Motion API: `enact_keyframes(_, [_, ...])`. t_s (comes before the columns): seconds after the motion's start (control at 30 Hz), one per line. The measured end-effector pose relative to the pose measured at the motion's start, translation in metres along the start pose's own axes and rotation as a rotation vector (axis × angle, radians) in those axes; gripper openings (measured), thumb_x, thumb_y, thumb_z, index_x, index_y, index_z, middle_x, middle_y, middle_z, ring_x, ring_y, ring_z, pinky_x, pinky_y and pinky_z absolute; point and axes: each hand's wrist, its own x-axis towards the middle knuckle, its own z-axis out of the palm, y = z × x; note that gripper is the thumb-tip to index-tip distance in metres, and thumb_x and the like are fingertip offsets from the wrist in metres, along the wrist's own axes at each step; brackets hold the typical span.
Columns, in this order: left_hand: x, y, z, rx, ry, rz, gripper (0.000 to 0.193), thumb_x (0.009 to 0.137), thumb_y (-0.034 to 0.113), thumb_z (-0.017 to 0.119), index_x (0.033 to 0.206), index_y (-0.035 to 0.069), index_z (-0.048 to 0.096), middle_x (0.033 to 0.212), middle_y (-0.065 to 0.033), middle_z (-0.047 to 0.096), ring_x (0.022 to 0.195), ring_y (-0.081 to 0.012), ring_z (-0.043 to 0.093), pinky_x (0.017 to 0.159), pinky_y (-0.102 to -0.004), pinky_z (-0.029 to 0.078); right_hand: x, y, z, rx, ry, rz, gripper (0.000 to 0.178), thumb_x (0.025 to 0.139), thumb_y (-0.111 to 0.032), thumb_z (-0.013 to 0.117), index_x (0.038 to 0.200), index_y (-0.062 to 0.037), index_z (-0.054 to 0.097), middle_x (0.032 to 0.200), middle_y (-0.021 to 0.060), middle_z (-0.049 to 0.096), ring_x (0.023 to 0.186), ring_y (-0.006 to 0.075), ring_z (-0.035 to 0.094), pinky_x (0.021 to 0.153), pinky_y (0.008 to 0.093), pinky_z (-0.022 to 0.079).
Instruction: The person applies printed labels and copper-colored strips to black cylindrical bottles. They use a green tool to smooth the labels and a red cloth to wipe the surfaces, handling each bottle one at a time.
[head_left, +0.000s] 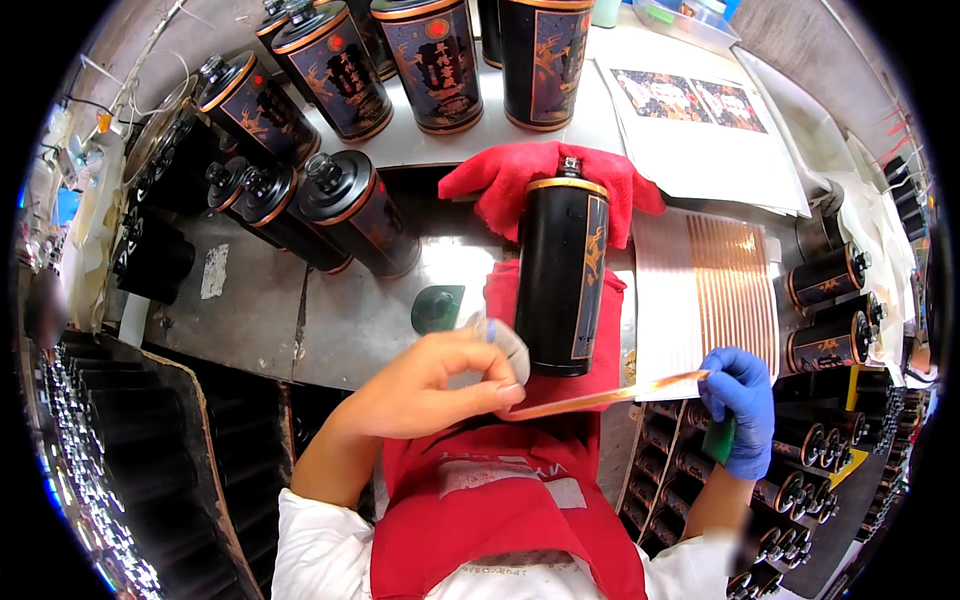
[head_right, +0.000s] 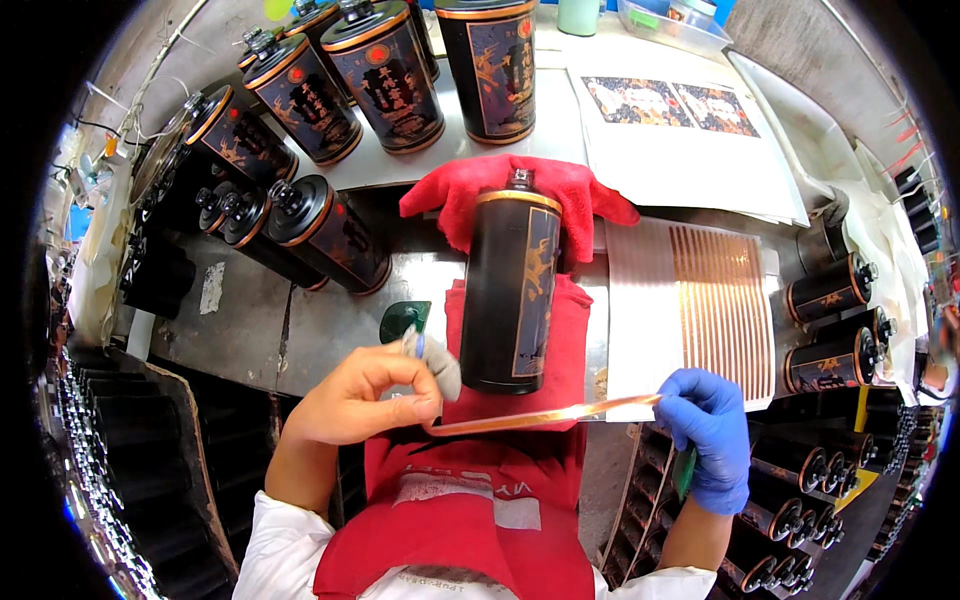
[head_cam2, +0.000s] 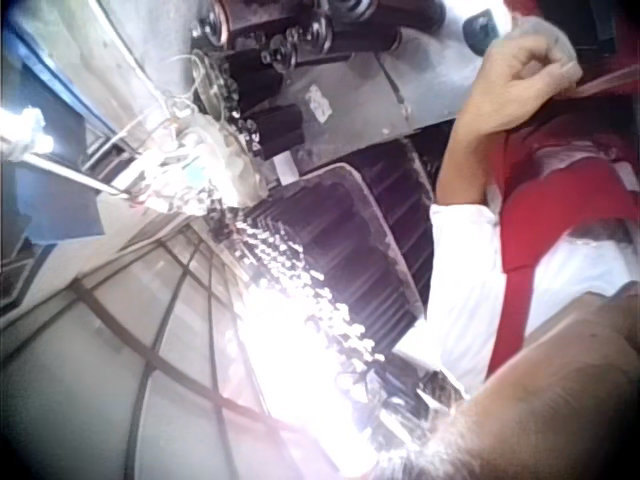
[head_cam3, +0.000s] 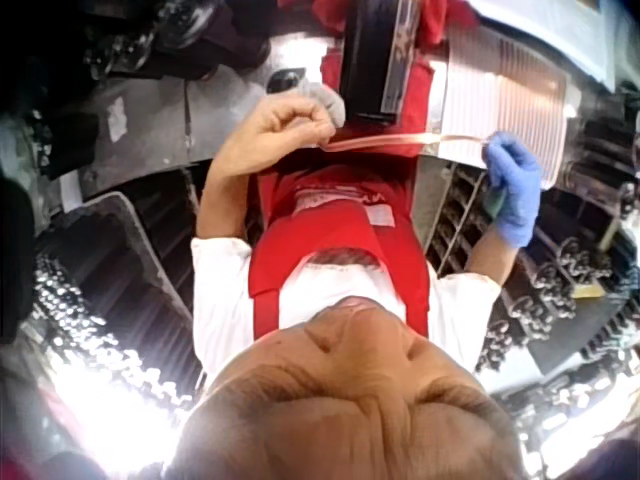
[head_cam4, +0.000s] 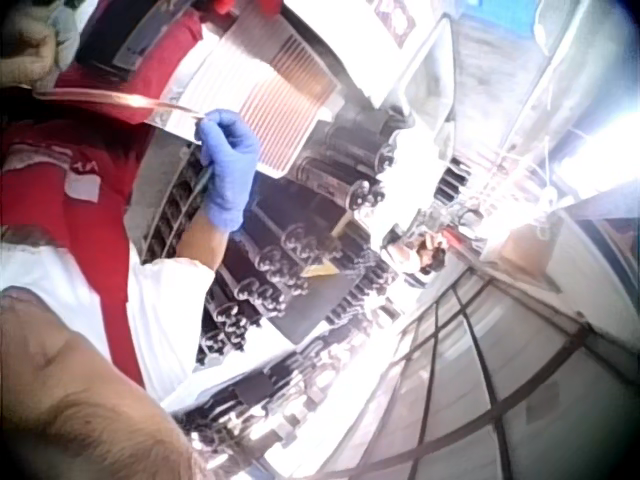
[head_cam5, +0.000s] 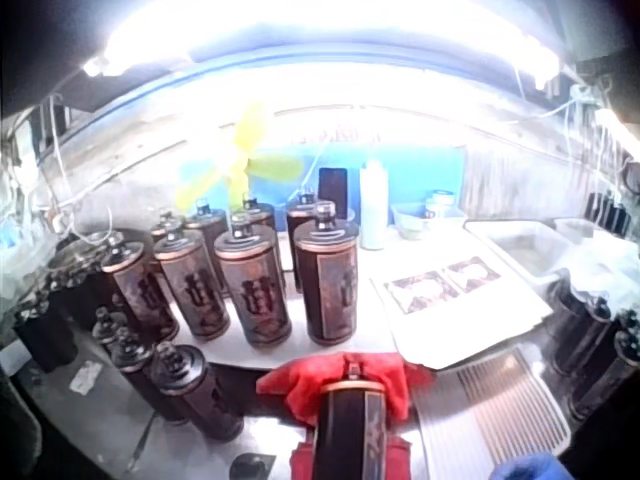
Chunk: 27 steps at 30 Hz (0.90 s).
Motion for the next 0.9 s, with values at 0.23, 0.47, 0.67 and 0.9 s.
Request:
enact_keyframes(0.23, [0.004, -0.020, 0.020, -0.313, -0.126, -0.123, 0.013, 0.079, 0.003, 0.070, 0.085, 0.001, 0.059, 0.082, -0.0025, 0.057, 0.071, -0.0056, 0.051, 0.068, -0.0205, 0.041, 0.003, 0.013, -0.015, -0.080, -0.071, 0.080, 0.006, 0.073, -0.004, 0.067, 0.074, -0.0008, 0.061, 0.064, 0.0014, 0.057, 0.049, 0.0029, 0.044, 0.044, 0.0170, 0.031])
enact_keyframes(0.47, [0.052, 0.009, 0.082, 0.236, 0.086, 0.461, 0.028, 0.083, 0.024, 0.067, 0.096, 0.001, 0.059, 0.080, -0.0075, 0.057, 0.070, -0.0156, 0.053, 0.065, -0.0288, 0.043, -0.005, -0.036, 0.009, -0.270, -0.549, -0.223, 0.012, 0.063, 0.000, 0.073, 0.070, 0.0012, 0.063, 0.070, 0.0066, 0.061, 0.062, 0.0119, 0.056, 0.055, 0.0227, 0.040])
enact_keyframes(0.67, [0.036, -0.002, 0.055, 0.050, -0.181, 0.065, 0.010, 0.077, 0.009, 0.071, 0.078, 0.001, 0.066, 0.072, -0.0058, 0.063, 0.069, -0.0146, 0.058, 0.065, -0.0269, 0.044, -0.011, -0.025, -0.024, -0.218, -0.286, -0.125, 0.011, 0.063, -0.003, 0.071, 0.068, 0.0000, 0.062, 0.067, 0.0039, 0.059, 0.058, 0.0093, 0.054, 0.052, 0.0214, 0.038])
enact_keyframes(0.9, [-0.001, -0.024, 0.035, 0.283, 0.396, 0.017, 0.004, 0.074, 0.001, 0.071, 0.075, -0.001, 0.067, 0.068, -0.0058, 0.063, 0.061, -0.0096, 0.054, 0.055, -0.0219, 0.039, 0.003, 0.040, -0.045, -0.176, -0.023, 0.183, 0.005, 0.072, -0.004, 0.064, 0.071, -0.0012, 0.059, 0.065, 0.0022, 0.058, 0.048, 0.0046, 0.047, 0.044, 0.0182, 0.034])
